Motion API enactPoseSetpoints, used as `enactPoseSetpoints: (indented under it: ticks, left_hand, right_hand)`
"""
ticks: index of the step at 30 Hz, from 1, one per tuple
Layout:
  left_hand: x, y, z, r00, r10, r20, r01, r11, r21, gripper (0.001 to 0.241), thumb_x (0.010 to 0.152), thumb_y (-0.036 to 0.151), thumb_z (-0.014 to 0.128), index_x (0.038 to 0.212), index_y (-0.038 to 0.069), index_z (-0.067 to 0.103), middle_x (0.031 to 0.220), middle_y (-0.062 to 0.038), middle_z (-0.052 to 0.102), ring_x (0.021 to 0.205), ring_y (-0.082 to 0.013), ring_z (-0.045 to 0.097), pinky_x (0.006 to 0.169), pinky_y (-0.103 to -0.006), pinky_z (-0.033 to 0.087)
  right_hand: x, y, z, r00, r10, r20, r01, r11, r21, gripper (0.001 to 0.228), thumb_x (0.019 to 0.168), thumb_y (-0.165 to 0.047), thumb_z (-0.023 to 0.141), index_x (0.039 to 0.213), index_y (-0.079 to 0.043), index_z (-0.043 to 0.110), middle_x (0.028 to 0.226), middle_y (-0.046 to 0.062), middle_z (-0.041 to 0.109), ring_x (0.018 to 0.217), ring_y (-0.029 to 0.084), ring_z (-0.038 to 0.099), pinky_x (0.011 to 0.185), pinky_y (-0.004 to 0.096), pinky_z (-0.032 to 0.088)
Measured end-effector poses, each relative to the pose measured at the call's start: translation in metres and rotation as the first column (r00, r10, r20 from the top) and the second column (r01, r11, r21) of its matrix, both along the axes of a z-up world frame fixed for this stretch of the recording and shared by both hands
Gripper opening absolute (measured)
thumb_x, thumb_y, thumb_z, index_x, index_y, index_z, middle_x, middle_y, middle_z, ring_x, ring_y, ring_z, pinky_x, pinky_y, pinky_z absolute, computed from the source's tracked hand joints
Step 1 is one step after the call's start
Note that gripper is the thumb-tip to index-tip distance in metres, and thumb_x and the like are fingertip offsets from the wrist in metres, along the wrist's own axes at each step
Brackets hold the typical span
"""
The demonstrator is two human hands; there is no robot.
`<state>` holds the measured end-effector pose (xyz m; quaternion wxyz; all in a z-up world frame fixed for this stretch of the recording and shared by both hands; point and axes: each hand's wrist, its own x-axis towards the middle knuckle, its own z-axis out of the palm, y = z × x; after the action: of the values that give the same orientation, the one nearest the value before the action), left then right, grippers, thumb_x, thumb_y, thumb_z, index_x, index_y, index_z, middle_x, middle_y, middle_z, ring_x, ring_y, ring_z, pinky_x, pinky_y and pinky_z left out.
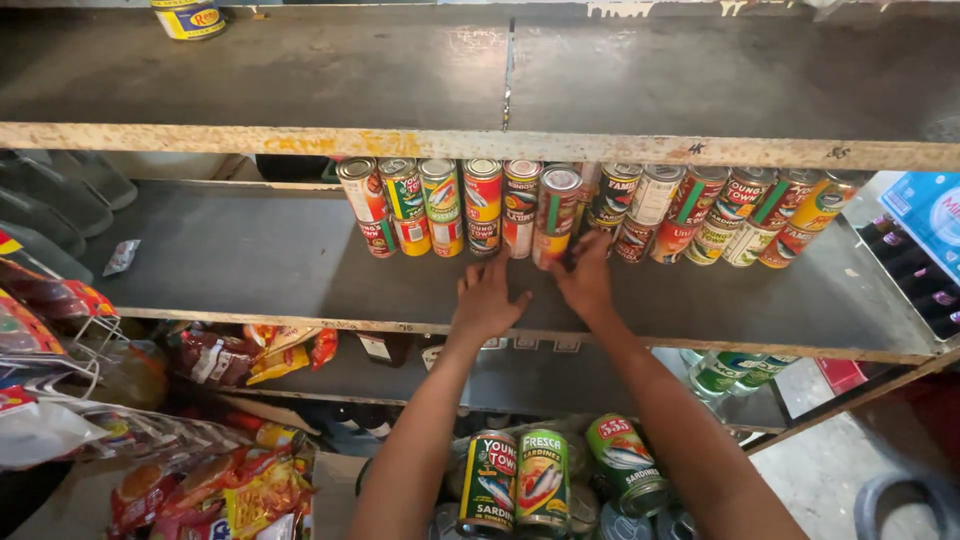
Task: Transferring canned goods from a cardboard box onto grocery store shelves and arranging them.
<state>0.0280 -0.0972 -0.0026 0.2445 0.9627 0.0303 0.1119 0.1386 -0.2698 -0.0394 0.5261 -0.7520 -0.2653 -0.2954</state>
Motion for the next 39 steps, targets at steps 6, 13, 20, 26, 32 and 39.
enactPoseSetpoints:
  ticks: [6,13,20,26,32,39]
  left_hand:
    - [-0.001,-0.001,0.005,1.000,0.004,-0.030,-0.004,1.000,0.023,0.096,0.087,0.048,0.072,0.160,0.014,0.019,0.158,-0.011,0.039,0.145,-0.0374,0.029,0.116,-0.0581,0.023]
    - [-0.006,0.000,0.007,1.000,-0.007,-0.019,0.007,1.000,0.010,0.096,0.086,0.048,0.071,0.159,0.012,0.020,0.159,-0.011,0.038,0.144,-0.0379,0.030,0.117,-0.0566,0.025]
    - [-0.001,0.002,0.001,1.000,-0.002,0.020,0.001,0.999,0.043,0.098,0.085,0.049,0.071,0.159,0.011,0.019,0.158,-0.014,0.039,0.143,-0.0393,0.033,0.116,-0.0584,0.026]
    - [-0.008,-0.003,0.011,0.997,0.035,0.076,-0.030,0.997,-0.066,0.101,0.088,0.045,0.070,0.161,0.009,0.011,0.157,-0.017,0.038,0.140,-0.0439,0.036,0.113,-0.0596,0.028]
    - [-0.010,-0.003,0.013,0.994,0.061,0.095,-0.053,0.995,-0.090,0.099,0.089,0.045,0.069,0.160,0.008,0.011,0.157,-0.019,0.039,0.138,-0.0430,0.040,0.114,-0.0563,0.032]
    - [-0.005,-0.002,0.002,0.988,0.089,0.127,-0.080,0.994,-0.074,0.098,0.088,0.043,0.069,0.161,0.009,0.014,0.150,-0.019,0.046,0.135,-0.0416,0.043,0.111,-0.0561,0.034]
  right_hand:
    - [0.007,-0.009,-0.010,0.978,-0.205,0.043,0.208,0.975,-0.084,0.021,0.095,-0.001,0.073,0.102,-0.006,0.054,0.085,0.010,0.057,0.075,0.024,0.061,0.069,0.039,0.052]
    - [-0.020,-0.002,0.015,0.982,0.121,-0.143,-0.132,0.989,-0.069,0.024,0.093,-0.006,0.072,0.115,-0.005,0.062,0.091,0.009,0.073,0.080,0.017,0.073,0.071,0.030,0.056]
    - [-0.019,0.010,0.014,0.910,0.399,-0.112,-0.415,0.868,-0.273,0.103,0.081,0.001,0.074,0.161,-0.002,0.008,0.161,0.023,0.032,0.145,0.033,0.039,0.115,0.044,0.035]
    - [0.001,0.003,-0.007,0.808,0.508,-0.298,-0.555,0.825,-0.101,0.104,0.083,-0.001,0.068,0.167,-0.008,0.007,0.167,0.017,0.034,0.141,0.032,0.045,0.117,0.043,0.037]
    - [0.000,0.007,-0.004,0.918,0.363,-0.158,-0.395,0.869,-0.297,0.097,0.083,-0.002,0.076,0.163,-0.009,0.021,0.159,0.019,0.040,0.134,0.031,0.052,0.113,0.042,0.043]
    - [0.004,0.000,-0.003,0.792,0.489,-0.366,-0.542,0.839,-0.052,0.097,0.082,-0.007,0.072,0.163,-0.012,0.020,0.146,0.011,0.053,0.118,0.027,0.058,0.103,0.037,0.049]
